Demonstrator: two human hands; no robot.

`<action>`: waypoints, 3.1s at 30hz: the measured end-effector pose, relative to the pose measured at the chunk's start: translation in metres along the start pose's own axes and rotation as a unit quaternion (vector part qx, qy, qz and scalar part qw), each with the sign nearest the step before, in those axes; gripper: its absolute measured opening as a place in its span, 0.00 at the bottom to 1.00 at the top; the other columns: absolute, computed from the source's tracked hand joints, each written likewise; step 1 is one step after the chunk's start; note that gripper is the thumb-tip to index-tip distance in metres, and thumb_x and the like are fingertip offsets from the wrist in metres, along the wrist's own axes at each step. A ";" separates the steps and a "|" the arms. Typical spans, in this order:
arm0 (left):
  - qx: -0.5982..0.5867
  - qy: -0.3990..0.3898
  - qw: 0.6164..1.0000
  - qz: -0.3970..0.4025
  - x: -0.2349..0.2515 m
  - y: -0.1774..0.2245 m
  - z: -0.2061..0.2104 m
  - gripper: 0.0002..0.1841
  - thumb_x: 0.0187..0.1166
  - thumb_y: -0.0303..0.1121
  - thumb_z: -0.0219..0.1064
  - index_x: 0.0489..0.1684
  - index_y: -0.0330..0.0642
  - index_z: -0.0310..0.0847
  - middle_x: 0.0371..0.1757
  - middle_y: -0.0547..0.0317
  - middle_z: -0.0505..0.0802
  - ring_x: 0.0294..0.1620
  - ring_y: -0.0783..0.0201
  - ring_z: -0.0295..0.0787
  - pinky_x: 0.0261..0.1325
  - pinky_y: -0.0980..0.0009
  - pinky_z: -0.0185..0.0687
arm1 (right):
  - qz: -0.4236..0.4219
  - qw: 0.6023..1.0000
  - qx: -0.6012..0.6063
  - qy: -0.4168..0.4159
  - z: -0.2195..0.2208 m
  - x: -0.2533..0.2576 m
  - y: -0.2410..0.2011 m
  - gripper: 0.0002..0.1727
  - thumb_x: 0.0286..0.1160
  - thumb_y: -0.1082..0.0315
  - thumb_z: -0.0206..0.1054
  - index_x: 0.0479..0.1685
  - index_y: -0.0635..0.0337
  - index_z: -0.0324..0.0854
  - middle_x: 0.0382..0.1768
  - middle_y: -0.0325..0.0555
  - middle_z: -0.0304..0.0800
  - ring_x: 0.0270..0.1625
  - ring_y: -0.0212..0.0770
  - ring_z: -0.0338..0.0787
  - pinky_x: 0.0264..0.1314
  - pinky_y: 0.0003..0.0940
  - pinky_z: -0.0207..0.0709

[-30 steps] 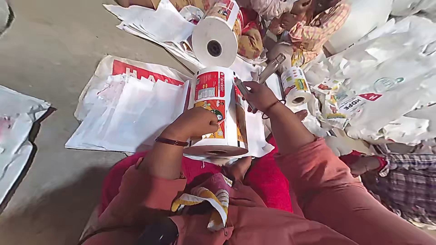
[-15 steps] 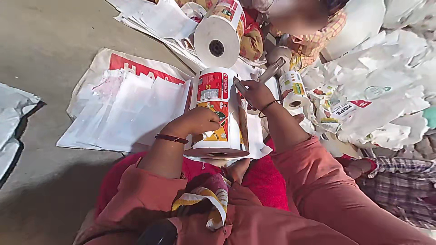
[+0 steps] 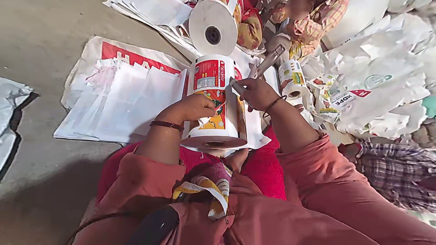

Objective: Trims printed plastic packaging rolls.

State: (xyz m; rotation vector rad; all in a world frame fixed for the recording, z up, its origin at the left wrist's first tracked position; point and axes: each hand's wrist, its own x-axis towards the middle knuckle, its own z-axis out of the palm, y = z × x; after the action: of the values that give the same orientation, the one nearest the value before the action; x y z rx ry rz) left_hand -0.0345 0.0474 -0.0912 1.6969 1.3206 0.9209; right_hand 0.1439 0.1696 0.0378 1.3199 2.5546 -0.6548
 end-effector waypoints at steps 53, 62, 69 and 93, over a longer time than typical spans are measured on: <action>-0.149 0.058 0.986 0.041 -0.032 -0.019 -0.025 0.16 0.73 0.30 0.63 0.10 0.52 0.75 0.14 0.75 0.78 0.17 0.81 0.70 0.22 0.79 0.63 | -0.015 0.985 -0.166 0.037 -0.042 0.086 -0.016 0.21 0.82 0.66 0.63 0.72 0.57 0.82 0.53 0.60 0.92 0.40 0.56 0.94 0.48 0.61 0.86; -0.185 0.113 0.976 0.004 -0.064 -0.021 -0.039 0.13 0.71 0.27 0.62 0.13 0.50 0.80 0.18 0.74 0.84 0.22 0.81 0.78 0.30 0.79 0.75 | -0.001 0.999 0.021 0.038 -0.038 0.029 0.009 0.24 0.85 0.64 0.64 0.80 0.47 0.77 0.44 0.49 0.93 0.17 0.36 0.79 0.21 0.36 0.77; 0.147 0.291 0.793 -0.515 -0.118 -0.080 -0.074 0.29 0.83 0.49 0.61 0.41 0.20 0.84 0.51 0.16 0.87 0.59 0.18 0.83 0.55 0.16 0.67 | 0.079 0.954 0.209 0.199 0.032 -0.038 0.110 0.27 0.88 0.68 0.61 0.85 0.51 0.68 0.47 0.49 0.92 0.19 0.35 0.81 0.21 0.34 0.79; 0.272 0.107 0.954 0.070 0.007 0.007 0.026 0.28 0.78 0.67 0.58 0.67 0.63 0.86 0.87 0.49 0.73 0.91 0.42 0.59 0.86 0.39 0.60 | -0.047 0.790 0.596 0.132 0.124 -0.063 0.115 0.25 0.82 0.73 0.52 0.79 0.53 0.65 0.44 0.41 0.87 0.31 0.30 0.83 0.31 0.25 0.79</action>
State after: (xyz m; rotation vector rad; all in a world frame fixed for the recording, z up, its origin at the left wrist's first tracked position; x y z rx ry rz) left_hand -0.0070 0.0495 -0.0960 2.1775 1.7314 0.8922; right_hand 0.2702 0.1237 -0.0832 1.5838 2.3219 -2.5269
